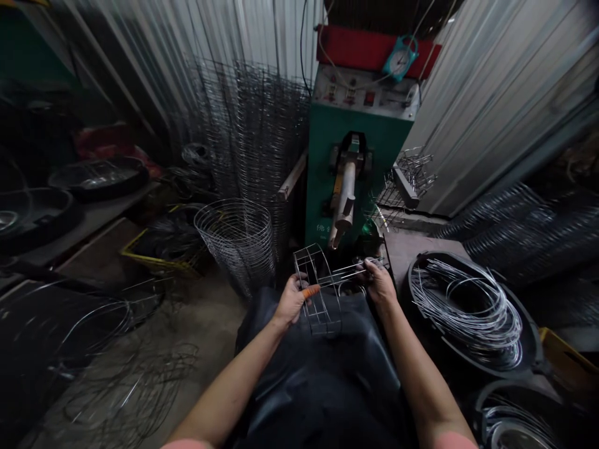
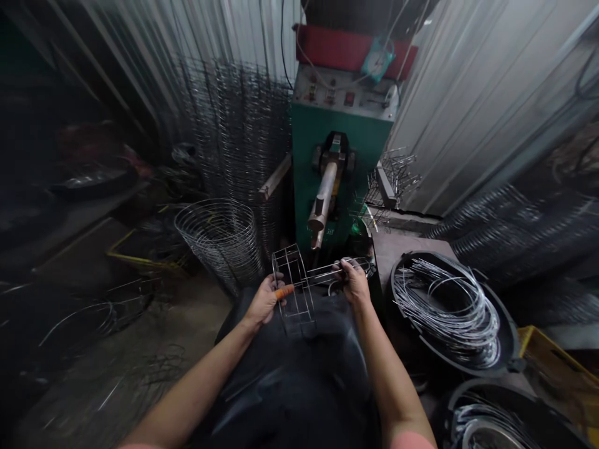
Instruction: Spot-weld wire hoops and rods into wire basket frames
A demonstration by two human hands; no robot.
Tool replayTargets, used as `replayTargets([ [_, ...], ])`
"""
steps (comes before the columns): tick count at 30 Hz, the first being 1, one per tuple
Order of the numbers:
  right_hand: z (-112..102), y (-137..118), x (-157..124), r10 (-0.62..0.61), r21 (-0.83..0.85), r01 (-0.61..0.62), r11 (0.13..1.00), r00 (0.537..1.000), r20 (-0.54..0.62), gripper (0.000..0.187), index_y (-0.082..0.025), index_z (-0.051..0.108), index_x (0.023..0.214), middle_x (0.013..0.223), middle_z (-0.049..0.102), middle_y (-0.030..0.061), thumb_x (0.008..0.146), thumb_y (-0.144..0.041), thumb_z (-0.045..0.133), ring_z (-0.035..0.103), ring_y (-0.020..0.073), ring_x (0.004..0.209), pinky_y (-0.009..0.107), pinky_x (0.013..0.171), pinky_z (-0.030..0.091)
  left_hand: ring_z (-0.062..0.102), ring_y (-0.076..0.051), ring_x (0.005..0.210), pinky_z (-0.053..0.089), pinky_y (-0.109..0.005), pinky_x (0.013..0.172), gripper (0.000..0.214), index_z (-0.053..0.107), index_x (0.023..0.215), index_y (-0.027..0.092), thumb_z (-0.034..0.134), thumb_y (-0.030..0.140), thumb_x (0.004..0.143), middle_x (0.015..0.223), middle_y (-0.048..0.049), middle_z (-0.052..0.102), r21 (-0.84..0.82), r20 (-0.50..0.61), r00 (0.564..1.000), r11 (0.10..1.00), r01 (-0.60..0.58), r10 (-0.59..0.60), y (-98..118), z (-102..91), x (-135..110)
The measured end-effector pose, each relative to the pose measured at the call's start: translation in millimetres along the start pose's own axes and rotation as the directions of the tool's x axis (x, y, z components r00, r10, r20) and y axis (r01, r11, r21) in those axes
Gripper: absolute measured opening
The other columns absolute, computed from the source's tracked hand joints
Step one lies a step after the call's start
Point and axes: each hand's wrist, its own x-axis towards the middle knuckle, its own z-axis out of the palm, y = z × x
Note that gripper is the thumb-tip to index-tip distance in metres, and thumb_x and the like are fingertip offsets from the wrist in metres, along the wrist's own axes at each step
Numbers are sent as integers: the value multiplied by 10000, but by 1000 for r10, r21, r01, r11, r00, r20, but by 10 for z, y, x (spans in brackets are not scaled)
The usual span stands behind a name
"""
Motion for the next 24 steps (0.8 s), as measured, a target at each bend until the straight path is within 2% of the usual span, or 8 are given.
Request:
replayTargets([
  [13, 98, 49, 380, -26, -16, 25, 1000, 998, -52, 279, -178, 543, 700, 651, 634, -3, 539, -244, 761, 633, 160, 607, 257, 517, 539, 498, -99, 625, 323, -190, 463, 648, 459, 944, 181, 818, 328, 425, 687, 56, 445, -33, -88, 992, 995, 93, -96, 23, 224, 368],
  [19, 112, 51, 532, -55, -33, 53, 998, 996, -67, 251, -169, 543, 696, 657, 631, 3, 559, -240, 741, 630, 158, 590, 266, 520, 547, 419, -58, 533, 261, -170, 401, 649, 451, 911, 180, 831, 299, 399, 652, 80, 385, -83, -105, 991, 994, 70, -78, 36, 287, 507],
  [24, 112, 65, 620, -72, -30, 70, 997, 995, -71, 253, -169, 540, 686, 634, 620, -5, 549, -248, 738, 627, 156, 581, 274, 539, 555, 394, -39, 506, 256, -158, 384, 630, 456, 895, 175, 835, 277, 402, 658, 79, 392, -112, -110, 991, 991, 68, -80, 44, 312, 573],
])
